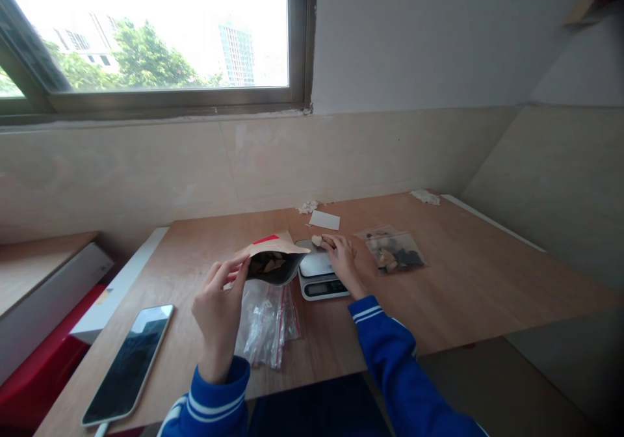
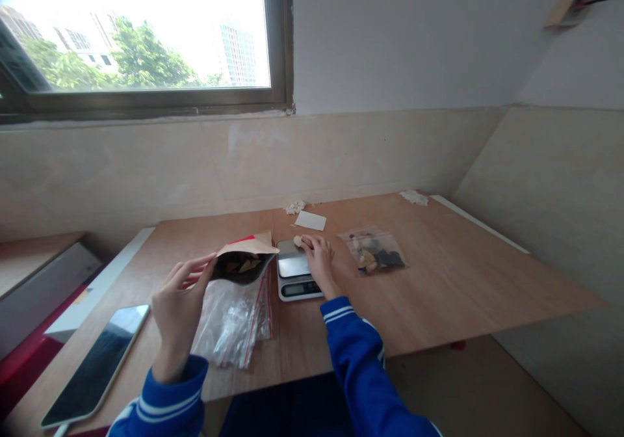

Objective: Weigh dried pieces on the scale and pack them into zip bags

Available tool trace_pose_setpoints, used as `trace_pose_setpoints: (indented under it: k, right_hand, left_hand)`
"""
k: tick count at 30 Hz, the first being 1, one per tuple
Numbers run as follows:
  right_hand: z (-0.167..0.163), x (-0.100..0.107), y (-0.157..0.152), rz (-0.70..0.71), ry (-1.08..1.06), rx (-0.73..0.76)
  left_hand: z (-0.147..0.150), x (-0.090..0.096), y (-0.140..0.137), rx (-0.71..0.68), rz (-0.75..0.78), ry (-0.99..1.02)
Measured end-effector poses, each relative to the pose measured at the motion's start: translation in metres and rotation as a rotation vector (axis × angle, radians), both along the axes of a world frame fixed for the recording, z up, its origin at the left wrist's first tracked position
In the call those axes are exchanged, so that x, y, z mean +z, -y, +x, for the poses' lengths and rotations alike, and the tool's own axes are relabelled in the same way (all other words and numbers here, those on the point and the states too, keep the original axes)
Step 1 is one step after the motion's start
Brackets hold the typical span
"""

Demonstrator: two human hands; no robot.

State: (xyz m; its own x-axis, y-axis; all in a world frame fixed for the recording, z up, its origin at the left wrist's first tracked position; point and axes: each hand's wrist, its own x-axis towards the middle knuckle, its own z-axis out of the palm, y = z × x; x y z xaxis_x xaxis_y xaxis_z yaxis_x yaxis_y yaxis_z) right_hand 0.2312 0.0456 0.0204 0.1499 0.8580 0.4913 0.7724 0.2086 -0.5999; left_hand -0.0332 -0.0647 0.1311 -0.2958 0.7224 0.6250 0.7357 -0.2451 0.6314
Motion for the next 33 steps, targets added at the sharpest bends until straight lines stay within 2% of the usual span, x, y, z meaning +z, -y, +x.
trace_pose_setpoints:
  k: [7,10,12,14,19,23,29,33]
  right_hand:
    - [0.007,-0.026,0.013,-0.132,0.155,-0.003]
    - [0.006,-0.028,0.009,-0.111,0.134,-0.014]
    - [0.007,-0.023,-0.003,-0.031,0.081,-0.001]
    - [0.008,-0.014,-0.021,-0.013,0.070,0.042]
    - [0.001,0.011,-0.074,-0.243,0.235,0.232]
    - [-0.017,0.020,-0.105,-0.320,0.304,0.343]
    - [-0.043,0.022,-0.126,-0.330,0.367,0.264]
    - [-0.055,0.020,-0.133,-0.305,0.394,0.312]
  left_hand:
    - [0.002,-0.003,0.000,0.004,0.008,0.014]
    - [0.002,-0.002,0.001,-0.002,-0.007,0.017]
    - [0.002,-0.001,0.001,0.000,-0.013,0.014]
    - [0.003,0.000,0.002,0.002,-0.008,0.006]
    - [0.003,0.002,0.001,-0.009,0.021,-0.019]
    - [0.000,0.002,-0.002,0.005,0.017,-0.028]
    - [-0.004,0.000,-0.006,-0.011,0.025,-0.055]
    - [-0.005,0.001,-0.008,-0.001,0.038,-0.064]
